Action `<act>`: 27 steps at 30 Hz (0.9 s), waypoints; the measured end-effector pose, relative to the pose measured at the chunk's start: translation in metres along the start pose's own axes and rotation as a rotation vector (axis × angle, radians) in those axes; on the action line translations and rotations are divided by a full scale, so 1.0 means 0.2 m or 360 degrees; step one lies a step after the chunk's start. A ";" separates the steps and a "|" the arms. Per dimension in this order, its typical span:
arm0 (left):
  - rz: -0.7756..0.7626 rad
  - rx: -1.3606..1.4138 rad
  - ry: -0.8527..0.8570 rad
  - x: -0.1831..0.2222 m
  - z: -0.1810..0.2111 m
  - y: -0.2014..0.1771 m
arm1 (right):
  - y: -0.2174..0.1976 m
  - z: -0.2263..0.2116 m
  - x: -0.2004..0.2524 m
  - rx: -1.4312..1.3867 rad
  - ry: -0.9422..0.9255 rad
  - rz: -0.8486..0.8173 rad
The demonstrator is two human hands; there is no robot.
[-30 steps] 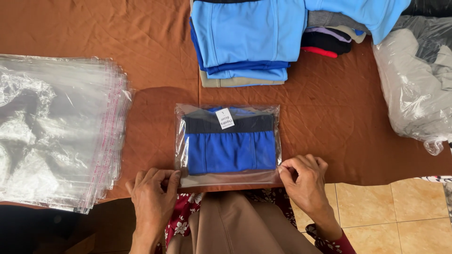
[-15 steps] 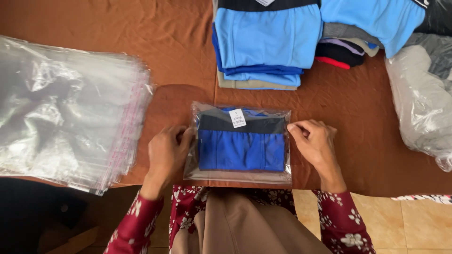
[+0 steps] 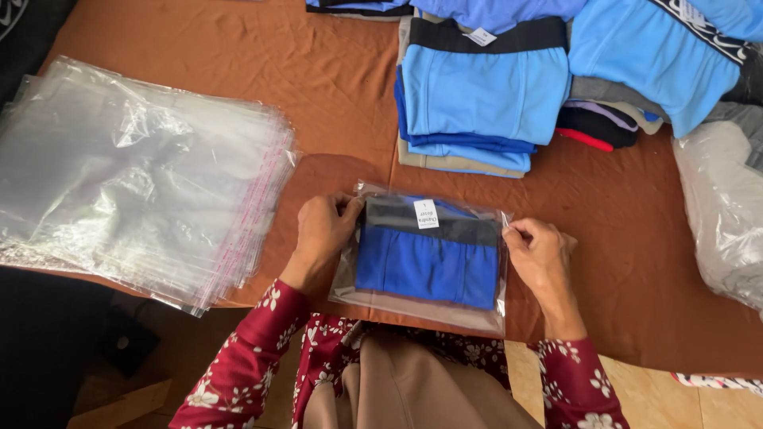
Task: Packaging folded underwear into plastic bags
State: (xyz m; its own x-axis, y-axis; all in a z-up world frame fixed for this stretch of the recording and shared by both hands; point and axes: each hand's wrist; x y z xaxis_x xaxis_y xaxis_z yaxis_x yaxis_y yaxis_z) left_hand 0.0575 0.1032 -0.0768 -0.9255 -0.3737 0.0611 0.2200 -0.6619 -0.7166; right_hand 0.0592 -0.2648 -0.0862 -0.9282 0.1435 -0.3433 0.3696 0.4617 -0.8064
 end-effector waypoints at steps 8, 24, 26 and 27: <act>0.0174 -0.0220 0.0257 0.39 0.06 -0.27 | -0.31 -0.12 0.25 0.0116 -0.0067 -0.0214; 0.0016 0.0197 -0.0102 0.46 0.11 -0.25 | -0.32 -0.33 0.32 -0.0171 0.0070 -0.0195; -0.0077 0.0355 -0.0239 0.46 0.11 -0.27 | -0.36 -0.35 0.33 -0.0252 0.0394 -0.0310; -0.0158 0.0510 -0.0376 0.45 0.11 -0.29 | -0.37 -0.37 0.33 -0.0342 0.0710 -0.0422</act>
State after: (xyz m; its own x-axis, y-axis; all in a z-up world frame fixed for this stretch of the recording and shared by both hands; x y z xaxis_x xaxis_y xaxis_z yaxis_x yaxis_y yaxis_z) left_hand -0.0313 0.0928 -0.0148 -0.8590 -0.4122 0.3037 0.2528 -0.8572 -0.4486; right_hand -0.0323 -0.2246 -0.0134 -0.9336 0.3329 0.1325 0.1473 0.6937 -0.7050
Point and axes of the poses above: each hand's wrist, its own x-axis away from the middle knuckle, its own y-axis out of the palm, z = x × y, and after that the axes turned 11 degrees about z, right-handed
